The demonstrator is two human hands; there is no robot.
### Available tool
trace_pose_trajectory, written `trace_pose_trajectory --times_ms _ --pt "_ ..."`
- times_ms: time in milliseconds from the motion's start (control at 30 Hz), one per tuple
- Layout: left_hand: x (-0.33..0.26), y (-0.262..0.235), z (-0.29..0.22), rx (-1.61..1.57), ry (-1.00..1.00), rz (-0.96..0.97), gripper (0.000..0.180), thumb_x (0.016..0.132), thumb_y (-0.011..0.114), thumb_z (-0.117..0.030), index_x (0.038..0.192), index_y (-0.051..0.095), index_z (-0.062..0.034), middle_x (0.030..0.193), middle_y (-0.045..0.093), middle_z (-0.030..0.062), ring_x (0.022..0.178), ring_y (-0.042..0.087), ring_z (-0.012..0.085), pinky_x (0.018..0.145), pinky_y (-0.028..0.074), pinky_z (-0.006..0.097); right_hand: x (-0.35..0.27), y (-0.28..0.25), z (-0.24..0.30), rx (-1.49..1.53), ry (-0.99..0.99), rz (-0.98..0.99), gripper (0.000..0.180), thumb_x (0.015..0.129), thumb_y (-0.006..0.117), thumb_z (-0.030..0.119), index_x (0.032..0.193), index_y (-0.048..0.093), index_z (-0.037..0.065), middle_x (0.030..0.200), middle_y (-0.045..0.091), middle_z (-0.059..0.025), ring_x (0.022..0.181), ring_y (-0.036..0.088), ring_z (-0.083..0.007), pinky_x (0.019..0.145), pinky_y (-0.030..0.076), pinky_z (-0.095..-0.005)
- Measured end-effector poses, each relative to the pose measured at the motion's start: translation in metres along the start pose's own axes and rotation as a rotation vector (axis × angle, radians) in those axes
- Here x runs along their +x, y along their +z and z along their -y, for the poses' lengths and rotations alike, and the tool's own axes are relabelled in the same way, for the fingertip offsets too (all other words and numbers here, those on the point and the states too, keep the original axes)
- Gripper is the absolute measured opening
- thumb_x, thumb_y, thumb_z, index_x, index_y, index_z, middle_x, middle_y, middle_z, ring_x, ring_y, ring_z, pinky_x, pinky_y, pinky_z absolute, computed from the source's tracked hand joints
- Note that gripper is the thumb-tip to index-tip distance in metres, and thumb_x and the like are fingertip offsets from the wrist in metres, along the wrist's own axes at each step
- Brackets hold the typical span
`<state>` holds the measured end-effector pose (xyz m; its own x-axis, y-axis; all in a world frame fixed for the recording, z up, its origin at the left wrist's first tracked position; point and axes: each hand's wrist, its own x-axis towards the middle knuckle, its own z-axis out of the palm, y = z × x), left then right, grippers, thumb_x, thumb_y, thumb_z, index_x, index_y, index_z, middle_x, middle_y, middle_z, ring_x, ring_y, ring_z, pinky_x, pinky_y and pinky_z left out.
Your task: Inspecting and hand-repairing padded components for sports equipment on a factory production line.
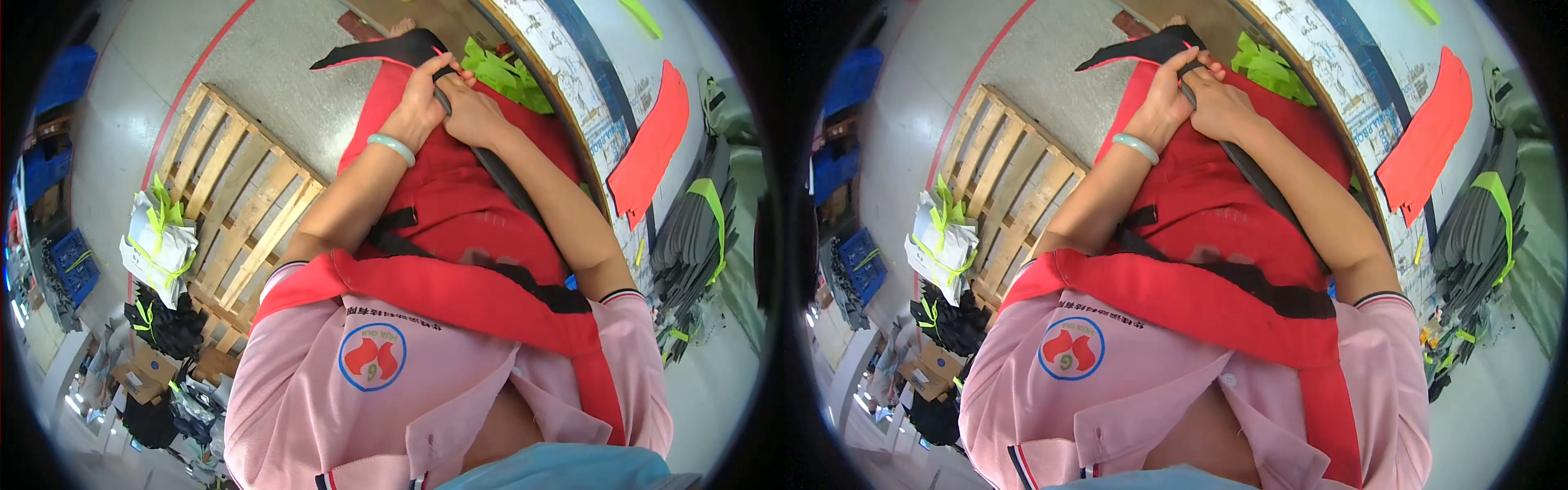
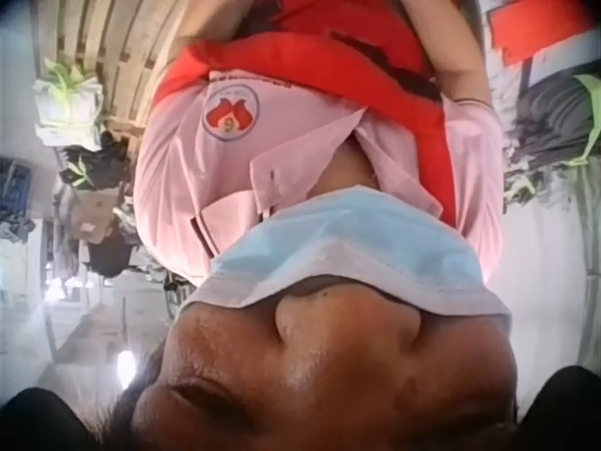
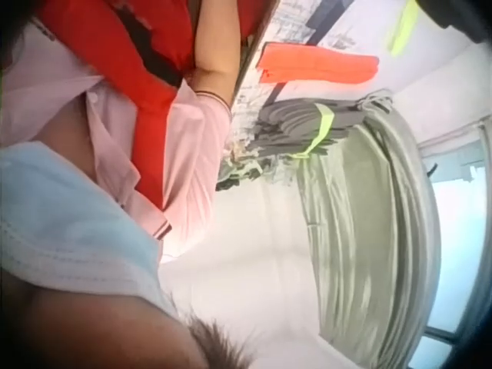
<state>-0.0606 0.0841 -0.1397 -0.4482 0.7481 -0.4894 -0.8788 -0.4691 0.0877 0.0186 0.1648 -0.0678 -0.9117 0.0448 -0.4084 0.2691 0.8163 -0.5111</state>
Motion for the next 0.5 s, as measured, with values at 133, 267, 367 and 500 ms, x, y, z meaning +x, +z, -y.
trace_pose_trajectory --times_ms 133,267,367,500 --pt "-0.008 0.003 -0.001 -0.068 -0.07 -0.032 0.02 0.091 0.058 -0.023 0.092 0.056 -0.0031 0.083 0.06 0.0102 0.088 0.062 0.0313 0.082 0.053 0.045 -0.002 0.018 -0.009 0.037 0.005 -0.027 0.042 0.075 0.052 0.008 0.117 0.045 0.006 0.122 0.051 -0.0216 0.104 0.055 -0.043 0.081 0.047 -0.0522" --pt "-0.01 -0.01 -0.005 -0.008 0.009 -0.069 0.016 0.086 0.063 -0.016 0.091 0.06 -0.0018 0.08 0.06 0.0097 0.078 0.062 0.0279 0.073 0.055 0.042 -0.028 0.013 0.014 -0.021 0.076 0.015 0.032 0.078 0.051 0.011 0.109 0.047 0.003 0.117 0.053 -0.0233 0.102 0.056 -0.0436 0.081 0.047 -0.0524" --pt "0.015 0.003 0.006 -0.097 -0.007 0.009 0.011 0.08 0.064 -0.011 0.08 0.056 -0.0036 0.068 0.059 0.0133 0.063 0.061 0.028 0.065 0.054 0.04 0.017 0.007 -0.014 -0.134 0.071 0.033 0.028 0.08 0.051 0.013 0.106 0.047 0.001 0.114 0.053 -0.0256 0.1 0.055 -0.0457 0.083 0.046 -0.0525" --pt "0.01 -0.01 0.008 -0.008 0.004 -0.035 0.022 0.079 0.057 -0.006 0.1 0.052 -0.0013 0.069 0.056 0.0117 0.06 0.059 0.0285 0.06 0.053 0.043 -0.003 0.025 -0.01 0.016 -0.07 -0.093 0.048 0.079 0.054 0.01 0.125 0.045 0.001 0.13 0.047 -0.0269 0.112 0.052 -0.0431 0.09 0.044 -0.0499"
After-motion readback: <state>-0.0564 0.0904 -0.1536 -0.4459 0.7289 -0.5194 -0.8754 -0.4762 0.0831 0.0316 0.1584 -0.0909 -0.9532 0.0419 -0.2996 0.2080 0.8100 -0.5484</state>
